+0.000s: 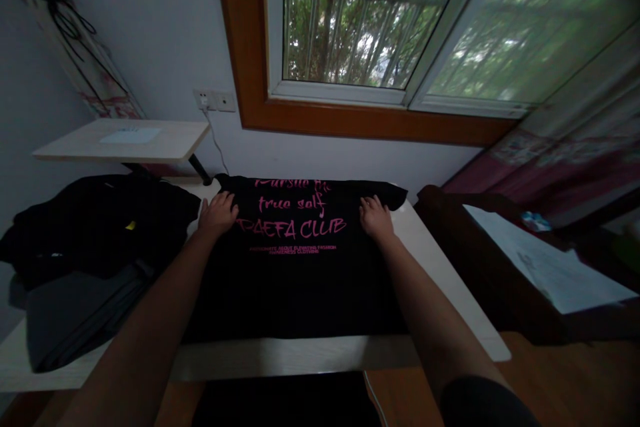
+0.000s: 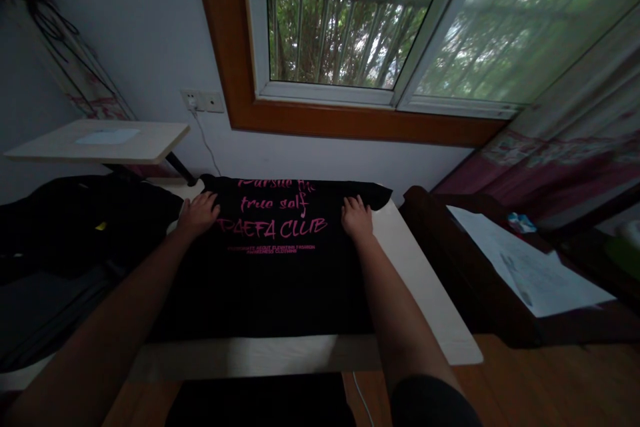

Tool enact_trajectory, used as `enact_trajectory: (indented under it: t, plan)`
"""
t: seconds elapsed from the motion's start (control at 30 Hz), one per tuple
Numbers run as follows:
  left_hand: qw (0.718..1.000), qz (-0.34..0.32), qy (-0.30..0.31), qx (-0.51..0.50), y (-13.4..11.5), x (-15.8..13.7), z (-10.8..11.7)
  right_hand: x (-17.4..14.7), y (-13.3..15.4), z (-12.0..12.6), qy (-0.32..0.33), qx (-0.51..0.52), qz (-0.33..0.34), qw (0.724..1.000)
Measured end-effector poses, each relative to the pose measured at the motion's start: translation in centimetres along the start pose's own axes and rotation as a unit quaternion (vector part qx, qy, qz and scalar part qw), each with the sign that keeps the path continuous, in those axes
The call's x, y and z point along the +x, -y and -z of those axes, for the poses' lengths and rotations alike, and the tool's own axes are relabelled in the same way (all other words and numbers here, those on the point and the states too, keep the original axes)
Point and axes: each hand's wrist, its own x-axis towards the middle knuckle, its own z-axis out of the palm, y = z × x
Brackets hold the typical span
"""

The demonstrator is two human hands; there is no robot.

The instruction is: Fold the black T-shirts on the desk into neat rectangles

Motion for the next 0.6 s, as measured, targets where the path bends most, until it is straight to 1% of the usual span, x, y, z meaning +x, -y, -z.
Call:
enact_trajectory:
  t: [0.17, 0.3, 0.47, 0.6]
  plan:
    - [1.0, 0.003, -0.004, 0.002, 0.1, 0.9, 0.0, 1.6, 0.5, -0.1, 0.007, -0.005, -0.004, 1.0]
    - [1.0, 0.012, -0.01, -0.003, -0.1, 0.9, -0.1, 1.5, 0.6, -0.2, 0.005, 0.004, -0.017, 1.0]
    - [0.999, 0.017, -0.031, -0.013, -0.4, -0.5, -0.1, -0.4, 0.7, 0.0, -0.032, 0.023, -0.019, 0.999]
    - [0.998, 0.007, -0.06, -0.02, -0.5, -2.8, 0.1, -3.4, 0.9, 1.1, -0.066, 0.023, -0.038, 0.997]
